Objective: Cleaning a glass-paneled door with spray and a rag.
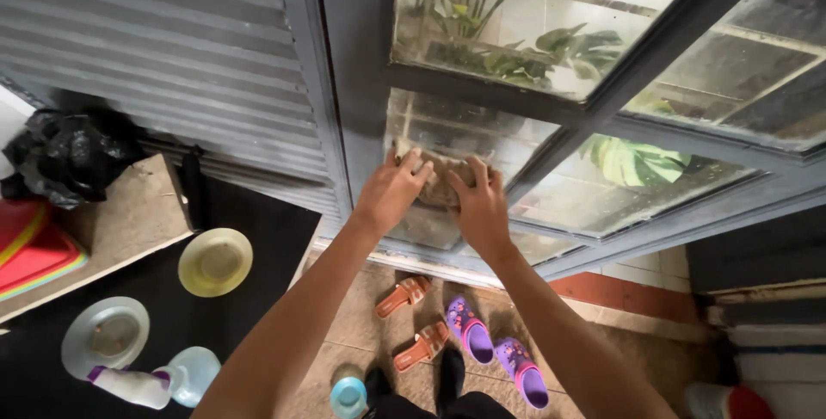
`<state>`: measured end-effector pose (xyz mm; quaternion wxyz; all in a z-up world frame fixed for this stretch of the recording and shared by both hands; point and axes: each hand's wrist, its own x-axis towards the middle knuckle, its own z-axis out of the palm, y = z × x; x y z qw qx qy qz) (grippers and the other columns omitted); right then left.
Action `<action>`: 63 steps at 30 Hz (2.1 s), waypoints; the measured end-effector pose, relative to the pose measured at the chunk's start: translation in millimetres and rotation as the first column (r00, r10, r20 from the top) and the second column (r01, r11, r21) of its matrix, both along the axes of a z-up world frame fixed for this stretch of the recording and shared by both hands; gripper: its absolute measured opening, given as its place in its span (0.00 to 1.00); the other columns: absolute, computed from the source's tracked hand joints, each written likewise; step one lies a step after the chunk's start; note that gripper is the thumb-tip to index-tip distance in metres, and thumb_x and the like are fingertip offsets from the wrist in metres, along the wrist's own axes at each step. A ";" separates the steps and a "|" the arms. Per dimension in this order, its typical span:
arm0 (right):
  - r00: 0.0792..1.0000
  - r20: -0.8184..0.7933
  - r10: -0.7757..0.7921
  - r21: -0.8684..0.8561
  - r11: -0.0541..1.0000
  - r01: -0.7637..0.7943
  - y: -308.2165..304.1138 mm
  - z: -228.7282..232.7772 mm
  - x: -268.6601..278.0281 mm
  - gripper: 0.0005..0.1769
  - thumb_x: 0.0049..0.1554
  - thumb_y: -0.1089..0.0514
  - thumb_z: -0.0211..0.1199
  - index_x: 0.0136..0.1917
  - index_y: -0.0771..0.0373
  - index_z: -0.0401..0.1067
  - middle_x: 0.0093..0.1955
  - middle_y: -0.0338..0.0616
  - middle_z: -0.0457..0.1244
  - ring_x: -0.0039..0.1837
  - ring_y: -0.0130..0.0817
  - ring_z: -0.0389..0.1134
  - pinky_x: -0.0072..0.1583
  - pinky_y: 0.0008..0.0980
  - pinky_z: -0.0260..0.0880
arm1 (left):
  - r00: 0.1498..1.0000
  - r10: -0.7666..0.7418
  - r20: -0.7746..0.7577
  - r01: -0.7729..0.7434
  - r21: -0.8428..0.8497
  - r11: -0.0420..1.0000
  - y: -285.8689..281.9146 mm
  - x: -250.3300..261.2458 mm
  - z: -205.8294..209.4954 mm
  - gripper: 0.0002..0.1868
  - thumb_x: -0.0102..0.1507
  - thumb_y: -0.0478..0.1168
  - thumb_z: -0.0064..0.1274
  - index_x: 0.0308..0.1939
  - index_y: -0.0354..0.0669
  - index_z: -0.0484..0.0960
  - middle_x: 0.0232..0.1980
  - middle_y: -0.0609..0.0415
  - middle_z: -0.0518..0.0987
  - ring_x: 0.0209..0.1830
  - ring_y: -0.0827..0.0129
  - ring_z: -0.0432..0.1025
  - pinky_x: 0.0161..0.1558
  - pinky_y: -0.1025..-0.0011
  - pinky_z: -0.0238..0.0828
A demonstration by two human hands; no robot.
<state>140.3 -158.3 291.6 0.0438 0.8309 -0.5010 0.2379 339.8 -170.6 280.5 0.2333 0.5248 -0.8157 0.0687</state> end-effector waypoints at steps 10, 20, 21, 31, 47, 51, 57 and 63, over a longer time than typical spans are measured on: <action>0.996 0.068 0.066 -0.470 0.882 -0.026 -16.8 55.8 6.2 0.31 0.46 0.68 0.71 0.64 0.63 0.73 0.69 0.48 0.59 0.69 0.63 0.56 0.71 0.58 0.61 | 0.997 -0.006 -0.076 -0.032 -0.492 0.870 0.7 10.7 39.7 0.25 0.62 0.33 0.52 0.64 0.40 0.77 0.70 0.52 0.72 0.54 0.56 0.77 0.45 0.68 0.79; 0.994 -0.040 -0.104 -0.607 0.793 0.059 -22.7 58.0 17.3 0.24 0.49 0.64 0.68 0.61 0.59 0.79 0.66 0.37 0.63 0.68 0.55 0.57 0.66 0.53 0.62 | 0.997 0.057 -0.045 -0.072 -0.544 0.836 -24.1 12.4 40.2 0.21 0.60 0.34 0.53 0.59 0.41 0.80 0.65 0.50 0.74 0.55 0.54 0.73 0.52 0.61 0.75; 0.987 -0.033 -0.160 -0.637 0.764 0.102 -23.2 58.8 19.8 0.23 0.49 0.63 0.68 0.60 0.56 0.79 0.65 0.35 0.63 0.67 0.53 0.57 0.64 0.53 0.61 | 0.996 0.083 -0.024 -0.082 -0.578 0.812 -29.4 12.0 42.9 0.17 0.61 0.35 0.54 0.54 0.41 0.80 0.61 0.51 0.75 0.57 0.53 0.71 0.55 0.56 0.72; 0.983 -0.179 -0.029 -0.636 0.766 -0.093 -32.1 63.9 4.9 0.15 0.56 0.62 0.67 0.58 0.64 0.78 0.64 0.42 0.66 0.69 0.43 0.65 0.68 0.48 0.64 | 0.987 0.079 0.140 0.036 -0.670 0.741 -33.3 20.2 48.6 0.12 0.59 0.41 0.52 0.46 0.42 0.81 0.51 0.53 0.77 0.59 0.64 0.69 0.56 0.58 0.66; 0.984 -0.178 -0.004 -0.684 0.719 -0.121 -46.5 63.7 14.2 0.21 0.56 0.61 0.65 0.63 0.63 0.77 0.59 0.41 0.64 0.62 0.40 0.65 0.62 0.45 0.65 | 0.987 -0.036 0.156 0.129 -0.644 0.754 -39.8 26.5 41.7 0.19 0.57 0.38 0.52 0.50 0.34 0.82 0.60 0.46 0.76 0.62 0.54 0.69 0.67 0.55 0.69; 0.975 -0.223 0.004 -0.648 0.747 -0.151 -49.3 49.2 9.1 0.26 0.54 0.62 0.64 0.67 0.63 0.76 0.58 0.41 0.64 0.60 0.40 0.65 0.65 0.44 0.67 | 0.988 -0.013 0.153 0.109 -0.635 0.765 -32.7 26.2 40.1 0.24 0.57 0.37 0.52 0.56 0.30 0.82 0.57 0.46 0.75 0.61 0.54 0.69 0.69 0.58 0.69; 0.968 -0.248 0.038 -0.598 0.781 -0.183 -54.7 23.7 3.5 0.27 0.54 0.60 0.64 0.68 0.62 0.75 0.54 0.40 0.63 0.58 0.40 0.63 0.62 0.41 0.69 | 0.991 -0.060 0.117 0.117 -0.583 0.804 -38.8 25.8 17.1 0.23 0.58 0.38 0.52 0.55 0.28 0.81 0.52 0.47 0.74 0.57 0.53 0.68 0.69 0.58 0.69; 0.959 -0.276 0.067 -0.523 0.826 -0.208 -57.4 -9.9 -1.7 0.26 0.54 0.60 0.65 0.67 0.60 0.77 0.52 0.40 0.61 0.57 0.40 0.63 0.58 0.41 0.68 | 0.994 -0.049 0.096 0.096 -0.567 0.818 -31.4 24.6 -11.5 0.23 0.56 0.38 0.52 0.54 0.29 0.81 0.51 0.46 0.75 0.57 0.54 0.70 0.68 0.59 0.70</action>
